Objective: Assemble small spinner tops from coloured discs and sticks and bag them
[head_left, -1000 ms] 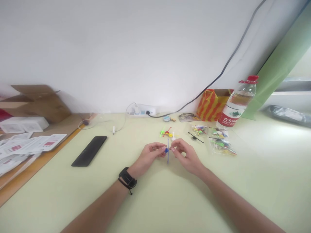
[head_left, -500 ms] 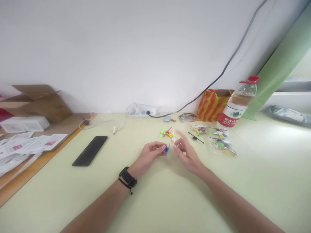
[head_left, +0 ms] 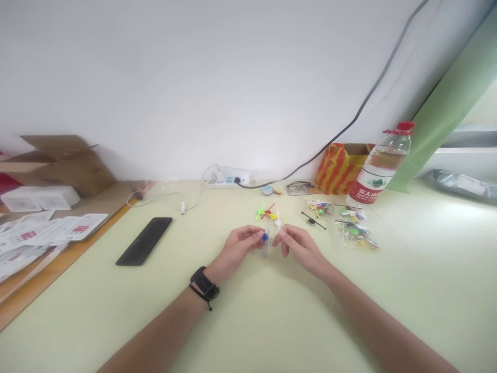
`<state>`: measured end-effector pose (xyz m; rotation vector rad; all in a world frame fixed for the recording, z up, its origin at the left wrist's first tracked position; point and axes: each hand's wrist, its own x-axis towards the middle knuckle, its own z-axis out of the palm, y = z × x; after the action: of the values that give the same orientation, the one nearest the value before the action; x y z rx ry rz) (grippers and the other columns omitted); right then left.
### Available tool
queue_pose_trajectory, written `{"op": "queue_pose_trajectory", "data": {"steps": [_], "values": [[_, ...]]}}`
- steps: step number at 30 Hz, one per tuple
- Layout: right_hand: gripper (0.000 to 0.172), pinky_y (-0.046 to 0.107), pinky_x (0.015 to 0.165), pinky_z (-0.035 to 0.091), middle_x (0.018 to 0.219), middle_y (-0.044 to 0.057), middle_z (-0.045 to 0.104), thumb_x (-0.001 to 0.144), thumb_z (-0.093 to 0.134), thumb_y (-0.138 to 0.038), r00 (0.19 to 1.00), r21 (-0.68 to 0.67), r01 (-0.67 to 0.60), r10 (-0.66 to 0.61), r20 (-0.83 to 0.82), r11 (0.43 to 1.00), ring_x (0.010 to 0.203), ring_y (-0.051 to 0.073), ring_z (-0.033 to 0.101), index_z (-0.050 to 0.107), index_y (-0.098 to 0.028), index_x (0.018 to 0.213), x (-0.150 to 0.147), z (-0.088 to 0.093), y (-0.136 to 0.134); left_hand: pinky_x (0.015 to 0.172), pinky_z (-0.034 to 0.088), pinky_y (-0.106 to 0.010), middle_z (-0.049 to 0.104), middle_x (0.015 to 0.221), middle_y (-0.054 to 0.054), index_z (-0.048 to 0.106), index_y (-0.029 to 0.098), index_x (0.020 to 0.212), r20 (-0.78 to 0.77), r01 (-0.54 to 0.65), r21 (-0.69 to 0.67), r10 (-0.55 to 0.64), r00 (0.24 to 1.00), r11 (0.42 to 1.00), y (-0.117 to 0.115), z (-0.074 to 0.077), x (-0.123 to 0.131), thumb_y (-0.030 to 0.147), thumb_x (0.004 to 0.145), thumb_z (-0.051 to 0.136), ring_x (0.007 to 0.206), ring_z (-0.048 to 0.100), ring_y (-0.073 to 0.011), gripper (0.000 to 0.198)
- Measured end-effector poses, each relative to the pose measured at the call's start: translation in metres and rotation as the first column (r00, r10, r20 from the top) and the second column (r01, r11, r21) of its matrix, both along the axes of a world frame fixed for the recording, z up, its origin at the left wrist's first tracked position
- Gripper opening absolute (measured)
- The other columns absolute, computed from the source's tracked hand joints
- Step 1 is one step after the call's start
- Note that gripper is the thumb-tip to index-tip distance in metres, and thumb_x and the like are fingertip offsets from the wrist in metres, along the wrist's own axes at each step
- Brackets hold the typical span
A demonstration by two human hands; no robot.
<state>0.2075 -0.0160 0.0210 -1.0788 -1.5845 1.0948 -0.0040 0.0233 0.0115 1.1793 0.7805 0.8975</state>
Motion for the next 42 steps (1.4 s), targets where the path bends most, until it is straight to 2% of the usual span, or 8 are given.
{"op": "queue_pose_trajectory", "data": {"steps": [17,21,23,26,28,30,36,42], "values": [[0.042,0.031,0.065,0.052,0.072,0.002,0.068,0.101,0.050,-0.058,1.000,-0.014,-0.016,0.016,0.018,1.000,0.065,0.018,0.063,0.065,-0.021,0.088,-0.001,-0.004,0.001,0.087,0.052,-0.034,0.076,0.102,-0.011,0.076,0.017,0.102,-0.031,0.014,-0.022,-0.014,0.999,1.000,0.002,-0.004,-0.001,0.041,0.085,0.079,0.087,0.068,-0.0194,0.029],[0.037,0.034,0.071,0.052,0.087,0.005,0.071,0.102,0.048,-0.054,0.981,0.094,0.117,-0.130,0.146,0.989,0.076,0.020,0.065,0.062,-0.022,0.090,0.008,-0.015,0.011,0.086,0.053,-0.035,0.076,0.098,-0.010,0.074,0.018,0.112,-0.120,-0.058,-0.021,0.055,0.991,0.998,0.005,-0.007,-0.002,0.039,0.084,0.079,0.086,0.070,-0.0204,0.035],[0.030,0.040,0.081,0.052,0.096,0.008,0.071,0.099,0.051,-0.051,0.902,0.254,0.276,-0.342,0.265,0.927,0.091,0.025,0.065,0.062,-0.023,0.095,0.018,-0.024,0.019,0.086,0.053,-0.036,0.076,0.099,-0.011,0.074,0.017,0.108,-0.177,-0.088,0.000,0.087,0.980,0.996,0.007,-0.009,-0.001,0.042,0.083,0.079,0.088,0.071,-0.0218,0.035],[0.028,0.052,0.096,0.044,0.112,0.013,0.069,0.094,0.057,-0.046,0.619,0.487,0.458,-0.660,0.425,0.743,0.113,0.036,0.057,0.063,-0.023,0.108,0.038,-0.037,0.030,0.084,0.054,-0.036,0.076,0.098,-0.011,0.074,0.017,0.099,-0.253,-0.105,0.060,0.117,0.960,0.993,0.009,-0.013,0.000,0.049,0.084,0.077,0.088,0.071,-0.0227,0.036],[0.034,0.057,0.098,0.042,0.119,0.016,0.066,0.092,0.059,-0.046,0.458,0.525,0.507,-0.729,0.508,0.684,0.120,0.041,0.052,0.061,-0.022,0.117,0.051,-0.043,0.035,0.081,0.053,-0.034,0.077,0.093,-0.009,0.074,0.018,0.096,-0.298,-0.110,0.143,0.149,0.943,0.984,0.010,-0.018,0.000,0.051,0.086,0.074,0.087,0.070,-0.0227,0.034],[0.036,0.056,0.096,0.043,0.120,0.017,0.065,0.093,0.057,-0.047,0.410,0.500,0.521,-0.716,0.564,0.692,0.120,0.041,0.053,0.060,-0.022,0.118,0.059,-0.047,0.037,0.079,0.051,-0.033,0.077,0.091,-0.008,0.074,0.019,0.093,-0.337,-0.116,0.256,0.201,0.920,0.960,0.012,-0.022,-0.001,0.050,0.088,0.071,0.087,0.070,-0.0233,0.031],[0.029,0.047,0.099,0.047,0.121,0.013,0.064,0.095,0.055,-0.042,0.655,0.357,0.364,-0.509,0.559,0.860,0.114,0.031,0.061,0.059,-0.022,0.116,0.052,-0.051,0.035,0.077,0.048,-0.033,0.075,0.086,-0.006,0.077,0.021,0.083,-0.377,-0.166,0.483,0.375,0.847,0.860,0.024,-0.031,-0.011,0.039,0.087,0.072,0.079,0.065,-0.0228,0.020],[0.044,0.047,0.110,0.044,0.136,0.012,0.058,0.096,0.058,-0.043,0.811,0.320,0.214,-0.350,0.469,0.923,0.127,0.028,0.055,0.051,-0.024,0.135,0.030,-0.055,0.036,0.092,0.047,-0.036,0.073,0.105,-0.009,0.072,0.021,0.106,-0.354,-0.273,0.491,0.476,0.805,0.827,0.034,-0.031,-0.019,0.042,0.099,0.051,0.100,0.065,-0.0255,0.031]]}}
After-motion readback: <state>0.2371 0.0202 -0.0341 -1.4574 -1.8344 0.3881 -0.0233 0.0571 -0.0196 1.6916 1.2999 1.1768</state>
